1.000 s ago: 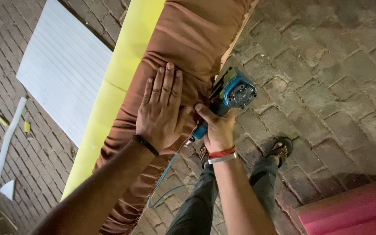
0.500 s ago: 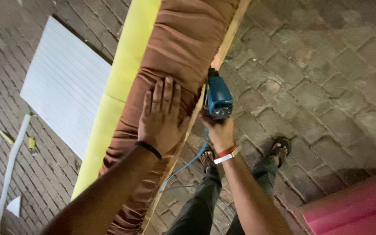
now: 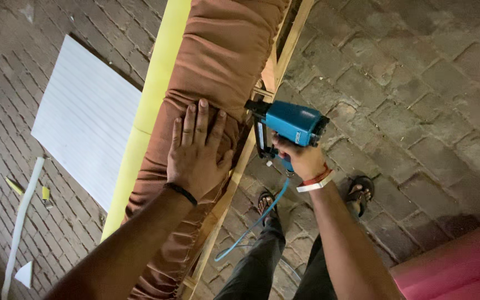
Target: The person uses a pneumatic staple gun to attach brown fabric to a wooden chair frame with yellow foam. They repeatedly staple along the side of the chair, smoothing the fabric with their left hand while operating the tool with their right hand.
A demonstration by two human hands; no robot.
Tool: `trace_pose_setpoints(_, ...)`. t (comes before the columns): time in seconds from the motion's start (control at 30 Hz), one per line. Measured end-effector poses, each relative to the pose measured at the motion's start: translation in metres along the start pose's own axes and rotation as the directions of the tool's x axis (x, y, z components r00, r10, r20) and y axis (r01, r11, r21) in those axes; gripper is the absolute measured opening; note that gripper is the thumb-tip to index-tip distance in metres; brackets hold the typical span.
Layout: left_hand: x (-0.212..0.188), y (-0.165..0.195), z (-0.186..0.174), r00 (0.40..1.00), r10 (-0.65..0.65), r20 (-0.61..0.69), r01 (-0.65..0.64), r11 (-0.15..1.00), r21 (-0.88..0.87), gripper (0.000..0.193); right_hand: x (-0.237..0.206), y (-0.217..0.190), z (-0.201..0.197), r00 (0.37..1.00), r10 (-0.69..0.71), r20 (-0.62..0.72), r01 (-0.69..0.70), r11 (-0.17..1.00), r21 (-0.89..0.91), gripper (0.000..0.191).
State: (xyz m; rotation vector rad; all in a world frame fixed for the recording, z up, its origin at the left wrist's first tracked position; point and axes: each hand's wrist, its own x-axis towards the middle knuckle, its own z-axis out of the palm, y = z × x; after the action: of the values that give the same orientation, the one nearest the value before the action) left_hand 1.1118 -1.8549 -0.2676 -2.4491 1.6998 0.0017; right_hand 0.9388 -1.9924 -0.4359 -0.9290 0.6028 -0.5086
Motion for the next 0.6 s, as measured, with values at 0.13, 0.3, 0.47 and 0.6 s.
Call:
trace_pose_setpoints(0.13,0.001,0.0,0.0,1.0,-0.008,0.025,0.008,1.0,0.02,0.09,-0.008,-0.001,0.004,1.0,-0.007,0.025,0.007,1.0,0.017,0.02)
trace_pose_setpoints(0.3,0.0,-0.001,0.004,1.0,-0.001,0.026,0.0,0.999,0.043,0.093,-0.014,0.006,0.011,0.993,-0.114,-0.006,0.114,0.993,-0.038,0.023)
trace_pose_setpoints(0.47,-0.001,0.0,0.005,0.998,-0.022,0.064,0.019,0.998,0.058,0.093,-0.022,0.009,0.011,0.997,-0.077,0.021,0.078,0.995,-0.063,0.015)
trace_pose_setpoints(0.6,0.0,0.002,0.002,0.999,-0.009,0.038,0.006,0.997,0.072,0.094,-0.028,0.012,0.013,0.999,-0.049,-0.003,0.049,0.996,0.074,0.019)
